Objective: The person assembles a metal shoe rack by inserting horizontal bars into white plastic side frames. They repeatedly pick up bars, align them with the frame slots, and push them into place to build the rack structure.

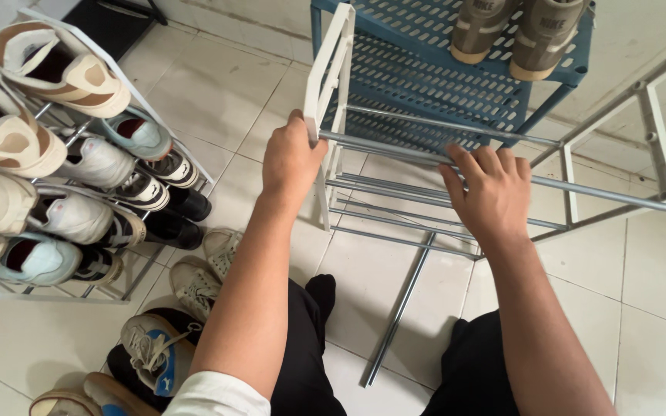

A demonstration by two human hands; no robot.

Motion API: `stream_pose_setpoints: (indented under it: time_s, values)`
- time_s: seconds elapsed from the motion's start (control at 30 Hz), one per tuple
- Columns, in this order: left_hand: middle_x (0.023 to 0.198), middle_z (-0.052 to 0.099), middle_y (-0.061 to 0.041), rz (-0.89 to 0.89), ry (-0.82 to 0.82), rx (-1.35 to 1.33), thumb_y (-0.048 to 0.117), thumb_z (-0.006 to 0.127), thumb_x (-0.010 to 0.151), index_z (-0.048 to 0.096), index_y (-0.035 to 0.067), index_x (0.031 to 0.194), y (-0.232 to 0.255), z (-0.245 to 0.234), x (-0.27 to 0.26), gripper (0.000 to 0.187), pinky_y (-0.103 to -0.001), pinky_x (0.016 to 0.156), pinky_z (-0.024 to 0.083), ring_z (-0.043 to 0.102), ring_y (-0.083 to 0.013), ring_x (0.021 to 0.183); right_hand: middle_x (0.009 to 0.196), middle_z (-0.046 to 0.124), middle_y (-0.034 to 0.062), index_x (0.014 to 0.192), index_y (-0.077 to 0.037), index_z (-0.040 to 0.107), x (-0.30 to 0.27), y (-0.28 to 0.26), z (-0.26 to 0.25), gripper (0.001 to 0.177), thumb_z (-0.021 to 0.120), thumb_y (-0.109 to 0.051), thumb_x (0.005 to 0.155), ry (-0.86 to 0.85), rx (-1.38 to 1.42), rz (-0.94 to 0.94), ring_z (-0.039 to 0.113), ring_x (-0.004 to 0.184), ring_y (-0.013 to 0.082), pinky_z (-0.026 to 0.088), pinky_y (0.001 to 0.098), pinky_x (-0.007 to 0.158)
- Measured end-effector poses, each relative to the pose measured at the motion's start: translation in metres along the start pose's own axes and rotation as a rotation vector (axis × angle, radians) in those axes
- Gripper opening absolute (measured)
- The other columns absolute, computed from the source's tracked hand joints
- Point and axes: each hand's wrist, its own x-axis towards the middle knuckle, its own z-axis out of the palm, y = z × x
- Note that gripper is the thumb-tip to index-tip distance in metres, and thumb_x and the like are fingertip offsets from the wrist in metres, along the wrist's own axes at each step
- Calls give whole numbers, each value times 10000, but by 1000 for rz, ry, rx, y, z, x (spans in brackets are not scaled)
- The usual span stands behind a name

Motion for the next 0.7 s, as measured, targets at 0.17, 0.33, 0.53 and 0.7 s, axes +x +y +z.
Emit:
stream_pose_setpoints:
  time_s: [0.17, 0.33, 0.53, 0.7]
  values:
    - [800, 742, -216, 12, -20, 68, 195, 769, 832, 592, 4, 1094, 0, -6, -9, 369, -497, 705, 575, 729, -407, 796, 879, 641, -28, 1080, -160, 724, -2, -1, -10, 218, 808, -346, 1004, 42, -70, -78, 610, 859, 197, 434, 377, 789]
    - [840, 764, -179, -12, -45, -32, 201, 764, 798, 618, 42, 1090, -2, -12, -17, 363, -471, 748, 591, 747, -373, 830, 853, 646, -32, 1042, -141, 685, -12, -3, -20, 243, 823, -336, 998, 33, -65, -117, 616, 830, 178, 454, 348, 738]
    - [918, 756, -182, -67, -110, -18, 160, 745, 830, 522, 76, 1351, -1, -15, -21, 573, -471, 794, 571, 725, -384, 891, 916, 678, 18, 1049, -99, 662, -21, -5, -25, 244, 821, -265, 969, 72, 21, -163, 661, 853, 204, 529, 346, 753]
    - [933, 786, -144, -8, -128, -154, 76, 700, 812, 702, 63, 1137, -5, -9, -30, 326, -415, 772, 598, 763, -321, 856, 1024, 688, 70, 1048, -75, 673, -31, -1, -27, 242, 810, -257, 968, 68, 101, -127, 701, 920, 234, 566, 343, 810]
